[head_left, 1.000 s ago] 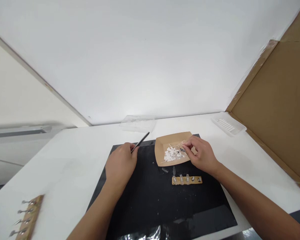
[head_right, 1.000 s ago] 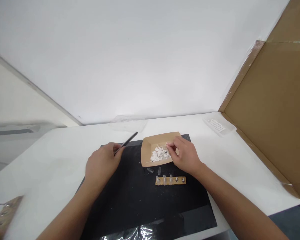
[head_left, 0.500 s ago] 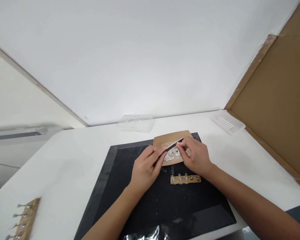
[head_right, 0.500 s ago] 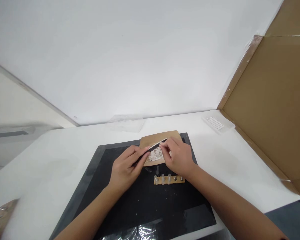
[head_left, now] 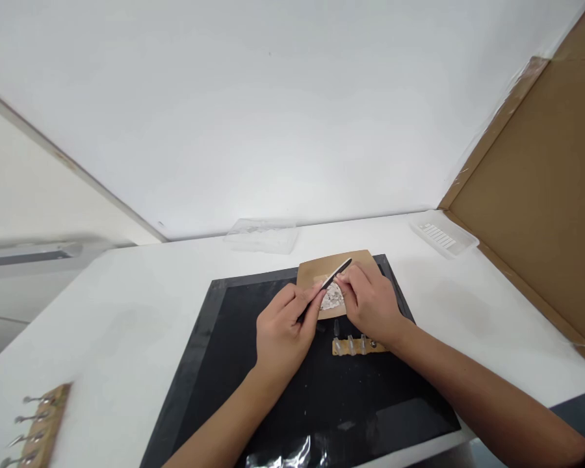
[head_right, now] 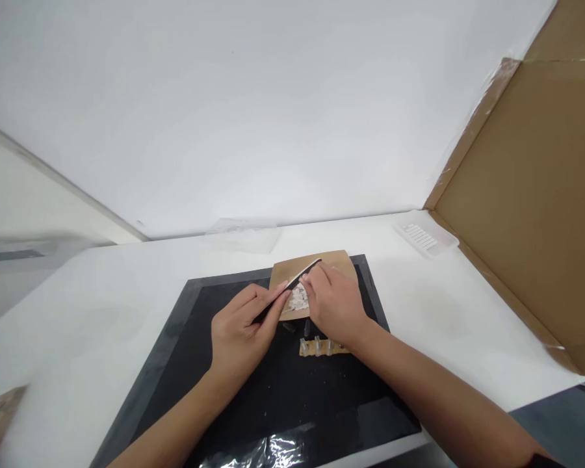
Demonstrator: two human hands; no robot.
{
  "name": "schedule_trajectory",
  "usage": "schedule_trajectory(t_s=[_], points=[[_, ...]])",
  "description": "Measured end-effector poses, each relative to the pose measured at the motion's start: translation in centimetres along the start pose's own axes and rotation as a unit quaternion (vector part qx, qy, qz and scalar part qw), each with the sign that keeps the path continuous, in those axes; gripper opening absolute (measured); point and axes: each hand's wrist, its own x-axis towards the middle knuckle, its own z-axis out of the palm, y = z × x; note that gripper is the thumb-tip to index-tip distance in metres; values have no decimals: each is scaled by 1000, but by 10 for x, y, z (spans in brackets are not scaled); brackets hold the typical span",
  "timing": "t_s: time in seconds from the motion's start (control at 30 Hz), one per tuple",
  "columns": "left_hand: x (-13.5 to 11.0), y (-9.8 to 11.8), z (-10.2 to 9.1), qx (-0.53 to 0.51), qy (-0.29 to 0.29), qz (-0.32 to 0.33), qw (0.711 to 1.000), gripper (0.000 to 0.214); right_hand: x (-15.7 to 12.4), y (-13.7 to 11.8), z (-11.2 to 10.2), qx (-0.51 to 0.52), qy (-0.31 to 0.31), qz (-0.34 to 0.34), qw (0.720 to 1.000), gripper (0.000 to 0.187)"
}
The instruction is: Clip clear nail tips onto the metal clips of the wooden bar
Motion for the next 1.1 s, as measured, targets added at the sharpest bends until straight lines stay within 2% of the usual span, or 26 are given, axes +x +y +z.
schedule_trajectory(t_s=[0.17,0.33,0.47,0.63,0.77,0.9,1.03,1.1], points=[[0,4,-1,4,12,-2,1000,15,1,2,0,12,3,35,999,28],[-1,3,0,-2,17,-11,1000,14,2,1,3,47,-31,32,998,26],[0,2,3,-4,24,-9,1000,15,3,2,2,55,-6,60,997,24],[0,1,4,-5,23,-18,1000,14,2,2,3,21,-46,26,998,27],[0,2,3,-3,28,-6,1000,14,4,0,2,19,-21,57,998,26],[0,4,3,-7,16,-16,1000,13,4,-1,1,29,-43,23,998,29],[-1,3,4,-4,28,-16,999,13,3,-1,2,22,-13,60,998,28],[-1,3,4,-8,24,-20,999,13,3,-1,3,25,-25,49,998,27]])
